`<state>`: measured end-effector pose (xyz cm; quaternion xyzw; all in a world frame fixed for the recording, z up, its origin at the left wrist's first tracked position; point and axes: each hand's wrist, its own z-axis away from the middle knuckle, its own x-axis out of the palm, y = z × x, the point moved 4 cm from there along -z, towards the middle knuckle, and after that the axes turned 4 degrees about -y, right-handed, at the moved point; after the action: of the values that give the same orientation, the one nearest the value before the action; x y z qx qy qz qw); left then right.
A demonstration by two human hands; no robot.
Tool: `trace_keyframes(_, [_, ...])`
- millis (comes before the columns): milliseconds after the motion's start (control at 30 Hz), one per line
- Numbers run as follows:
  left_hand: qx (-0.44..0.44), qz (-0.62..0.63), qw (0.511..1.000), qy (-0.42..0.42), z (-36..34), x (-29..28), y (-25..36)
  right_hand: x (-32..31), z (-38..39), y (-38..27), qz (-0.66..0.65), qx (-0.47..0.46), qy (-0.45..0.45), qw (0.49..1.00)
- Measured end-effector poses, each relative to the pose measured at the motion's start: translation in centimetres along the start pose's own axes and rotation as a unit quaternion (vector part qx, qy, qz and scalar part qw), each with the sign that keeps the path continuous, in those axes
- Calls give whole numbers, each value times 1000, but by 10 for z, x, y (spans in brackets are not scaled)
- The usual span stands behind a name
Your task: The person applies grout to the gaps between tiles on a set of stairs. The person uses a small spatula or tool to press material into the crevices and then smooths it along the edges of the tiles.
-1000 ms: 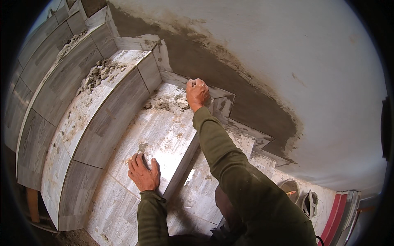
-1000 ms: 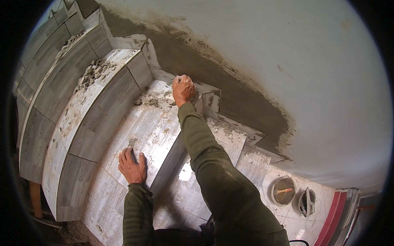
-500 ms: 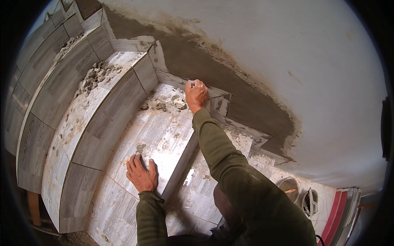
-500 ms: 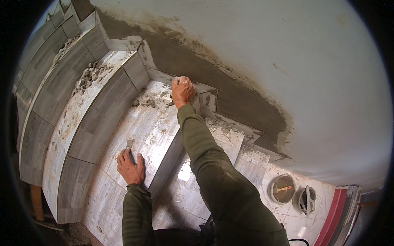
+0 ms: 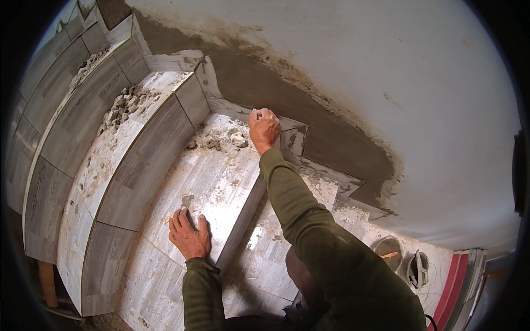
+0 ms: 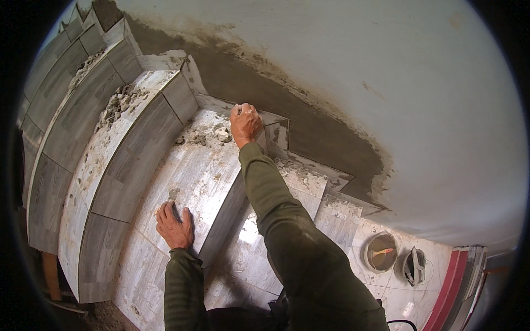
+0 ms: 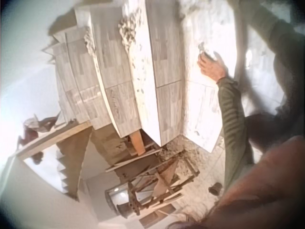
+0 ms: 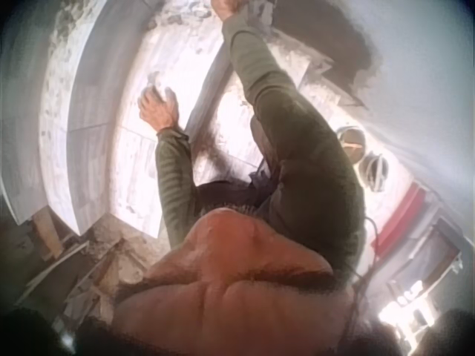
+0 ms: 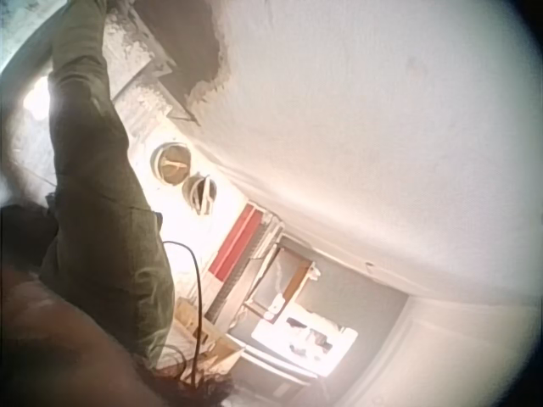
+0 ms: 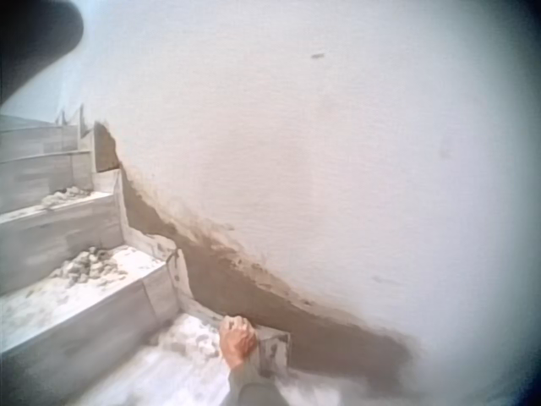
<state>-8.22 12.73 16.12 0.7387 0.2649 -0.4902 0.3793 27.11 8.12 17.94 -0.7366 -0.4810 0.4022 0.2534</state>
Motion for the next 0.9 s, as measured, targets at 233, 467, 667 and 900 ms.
trace_keyframes(233, [1,-1,1000,-1,0,-2,0,-7,1,-3,18,-32,1,999])
trace_keyframes(467, [6,-9,1000,-1,0,-2,1,-12,2,0,22,-40,12,999])
trace_keyframes(667, [10,-13,1000,1,0,0,0,-17,1,3,20,-52,25,998])
trace_keyframes(900, [7,-11,1000,2,0,-2,1,-22,2,5,20,-33,6,999])
